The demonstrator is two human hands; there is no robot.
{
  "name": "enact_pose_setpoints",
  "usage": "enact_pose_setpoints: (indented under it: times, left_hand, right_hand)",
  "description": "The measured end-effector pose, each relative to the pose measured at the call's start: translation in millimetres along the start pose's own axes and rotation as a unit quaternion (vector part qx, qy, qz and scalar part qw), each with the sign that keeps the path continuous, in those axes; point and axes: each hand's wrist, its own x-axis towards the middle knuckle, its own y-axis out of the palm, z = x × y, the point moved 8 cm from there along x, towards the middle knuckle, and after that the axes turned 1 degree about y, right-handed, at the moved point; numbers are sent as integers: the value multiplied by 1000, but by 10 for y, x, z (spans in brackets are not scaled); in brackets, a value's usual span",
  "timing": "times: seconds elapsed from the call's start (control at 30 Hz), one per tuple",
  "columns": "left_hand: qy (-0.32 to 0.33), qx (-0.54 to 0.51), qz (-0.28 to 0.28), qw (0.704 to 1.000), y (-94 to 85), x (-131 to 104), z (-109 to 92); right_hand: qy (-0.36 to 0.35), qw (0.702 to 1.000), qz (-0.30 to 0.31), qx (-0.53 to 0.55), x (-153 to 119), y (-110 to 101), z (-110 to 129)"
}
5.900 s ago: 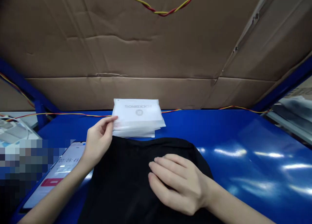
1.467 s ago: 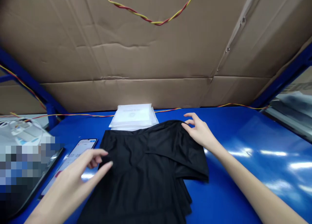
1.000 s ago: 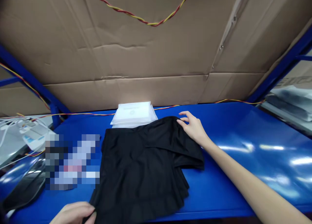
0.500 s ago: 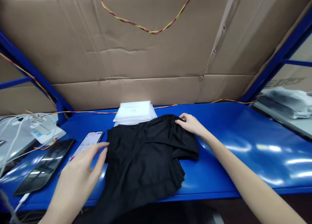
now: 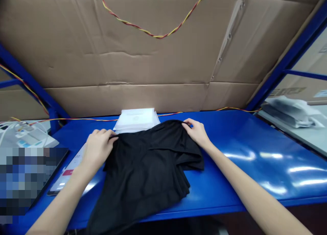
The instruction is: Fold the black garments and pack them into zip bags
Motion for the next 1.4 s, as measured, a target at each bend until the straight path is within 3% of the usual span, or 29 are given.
enact_pose_setpoints:
  times: [0.13,0.2,0.53,0.93,1.1,1.23,1.4]
  left_hand:
    - [-18,-18,-80,996,-148,20,71]
    - [-22,-31,-94,995,-179,18,88]
    - [-62,-95,-65,991,-148,-31,159]
    - [-124,-214,-30,968,-146,-59,223]
    - [-146,-239,-68,958,-217,-93,231]
    - [-138,-244,-95,955,-268,-109,222]
    - [-117,-241,-166,949,-430,-256,167]
  right_hand:
    - [-9,1000,-1,6,-19,-16,50]
    - [-9,1000,-1,8,-25,-17,59]
    - [121,989,-14,81,-3,-179,-179]
    - [219,926,144,271,-62,-103,-239]
    - [190,917,152,316,-80,-59,-148]
    - [116,929,128,326,-58,-90,1]
    - [29,942,142,303,-63,-140,181]
